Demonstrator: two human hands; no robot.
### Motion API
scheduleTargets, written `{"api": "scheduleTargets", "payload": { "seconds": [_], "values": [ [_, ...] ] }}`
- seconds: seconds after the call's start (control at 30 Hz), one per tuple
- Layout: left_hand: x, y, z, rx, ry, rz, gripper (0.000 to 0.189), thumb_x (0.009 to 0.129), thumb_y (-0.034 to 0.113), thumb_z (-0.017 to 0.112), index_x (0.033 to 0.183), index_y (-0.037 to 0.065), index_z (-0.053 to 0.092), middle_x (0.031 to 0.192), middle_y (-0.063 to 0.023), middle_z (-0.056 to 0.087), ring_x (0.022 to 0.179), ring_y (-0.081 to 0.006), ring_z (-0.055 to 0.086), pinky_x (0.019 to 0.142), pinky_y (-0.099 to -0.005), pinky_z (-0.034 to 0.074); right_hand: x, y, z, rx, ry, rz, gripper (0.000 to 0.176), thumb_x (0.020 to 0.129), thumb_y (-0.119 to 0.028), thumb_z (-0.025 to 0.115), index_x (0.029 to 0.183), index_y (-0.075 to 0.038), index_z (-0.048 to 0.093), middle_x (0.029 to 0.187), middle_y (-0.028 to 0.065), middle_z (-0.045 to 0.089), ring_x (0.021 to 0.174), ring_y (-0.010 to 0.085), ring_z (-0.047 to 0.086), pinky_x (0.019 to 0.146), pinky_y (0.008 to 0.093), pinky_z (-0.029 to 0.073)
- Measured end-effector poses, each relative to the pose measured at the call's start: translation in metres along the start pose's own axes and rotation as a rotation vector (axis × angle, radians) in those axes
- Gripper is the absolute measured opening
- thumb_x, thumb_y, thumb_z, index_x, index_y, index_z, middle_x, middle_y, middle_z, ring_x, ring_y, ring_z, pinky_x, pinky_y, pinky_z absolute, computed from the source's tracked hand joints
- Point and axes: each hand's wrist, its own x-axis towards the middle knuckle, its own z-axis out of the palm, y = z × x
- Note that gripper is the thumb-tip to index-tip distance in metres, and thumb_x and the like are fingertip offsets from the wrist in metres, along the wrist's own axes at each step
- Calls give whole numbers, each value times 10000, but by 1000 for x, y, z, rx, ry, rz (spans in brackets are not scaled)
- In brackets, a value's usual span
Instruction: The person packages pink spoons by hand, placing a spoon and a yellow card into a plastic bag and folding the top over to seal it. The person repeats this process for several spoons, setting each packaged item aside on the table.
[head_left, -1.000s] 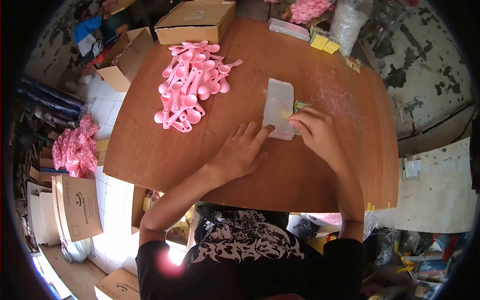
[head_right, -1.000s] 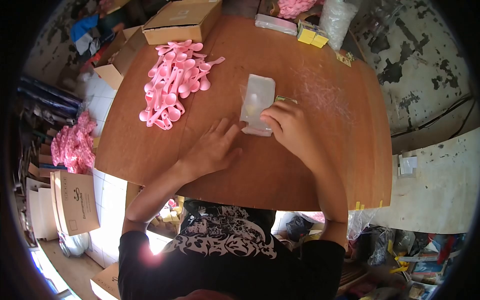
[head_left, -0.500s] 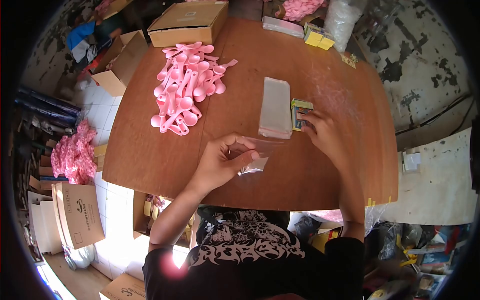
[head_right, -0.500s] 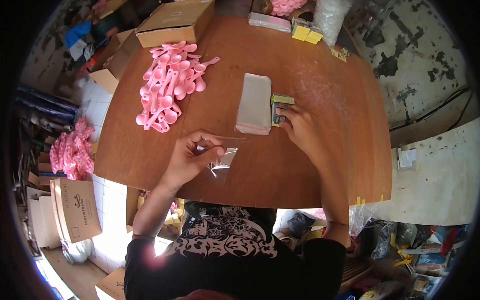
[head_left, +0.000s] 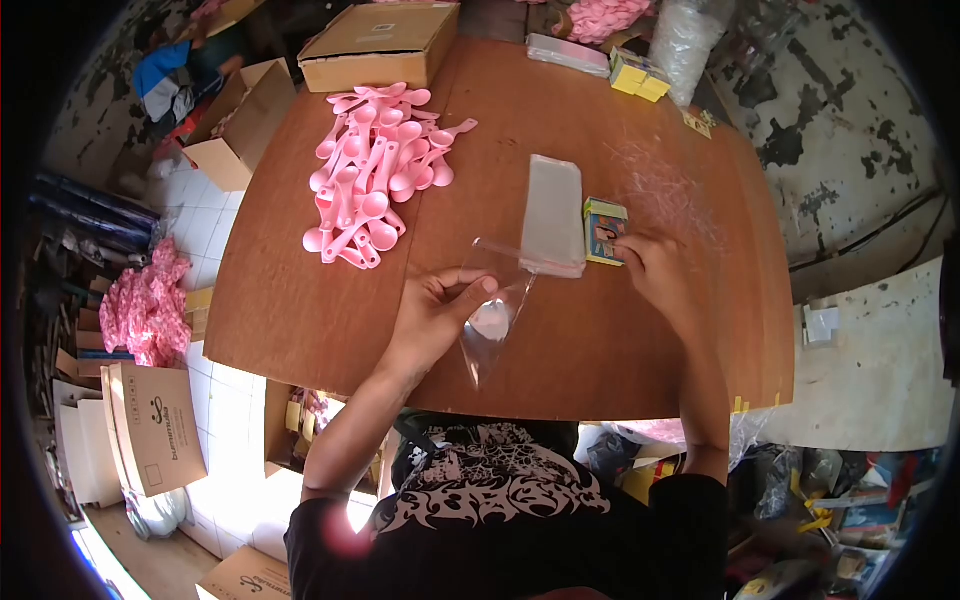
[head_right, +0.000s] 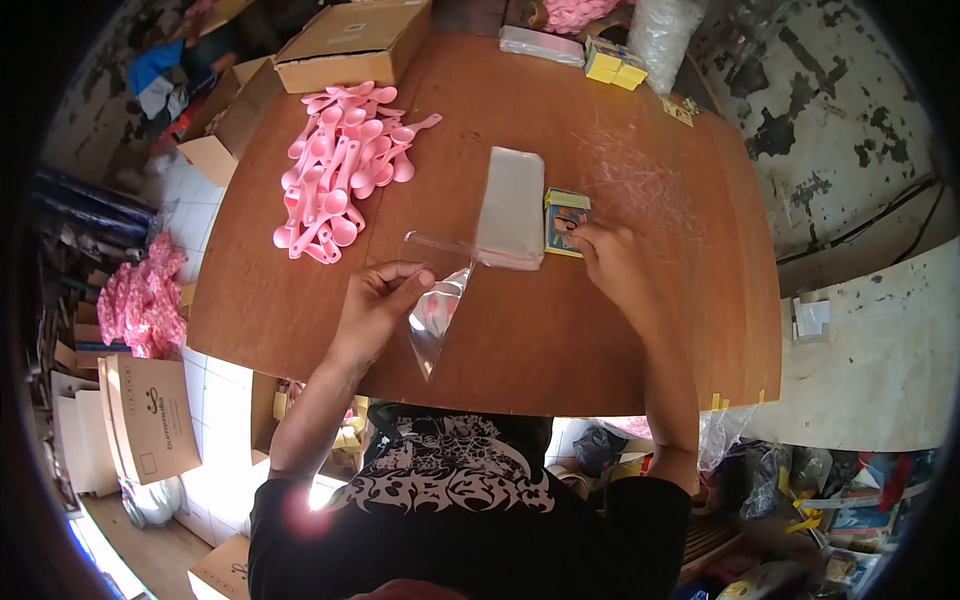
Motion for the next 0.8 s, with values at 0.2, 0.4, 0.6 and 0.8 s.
{"api": "scheduleTargets", "payload": {
  "seconds": [0.2,0.4,0.6,0.8],
  "values": [
    [3,-2,-4,23,41,-104,228,912,146,714,1050,-36,710,900,-70,730,791,-70,637,725,-223,497,-6,-46,-30,630,315,228,114,939,-72,636,983,30,661,799,60,682,700,99,634,590,268,493],
    [2,-4,3,69,-96,-89,207,926,132,692,1050,-33,711,902,-69,734,802,-79,653,738,-226,512,2,-76,-23,972,290,224,204,967,-138,641,1053,47,649,926,51,683,783,72,627,687,225,526],
    [-4,6,10,34,-157,-10,221,944,182,678,1021,-20,726,890,-47,728,807,-76,650,725,-231,545,16,-78,-18,929,228,141,169,957,-130,649,988,33,679,889,46,692,760,70,623,660,230,512],
    [-3,6,3,330,-206,-127,220,939,192,688,1009,-12,731,874,-52,735,807,-67,646,751,-225,498,15,-85,-19,835,123,73,122,916,-94,689,949,24,687,836,50,697,726,80,624,652,232,499]
  ]
}}
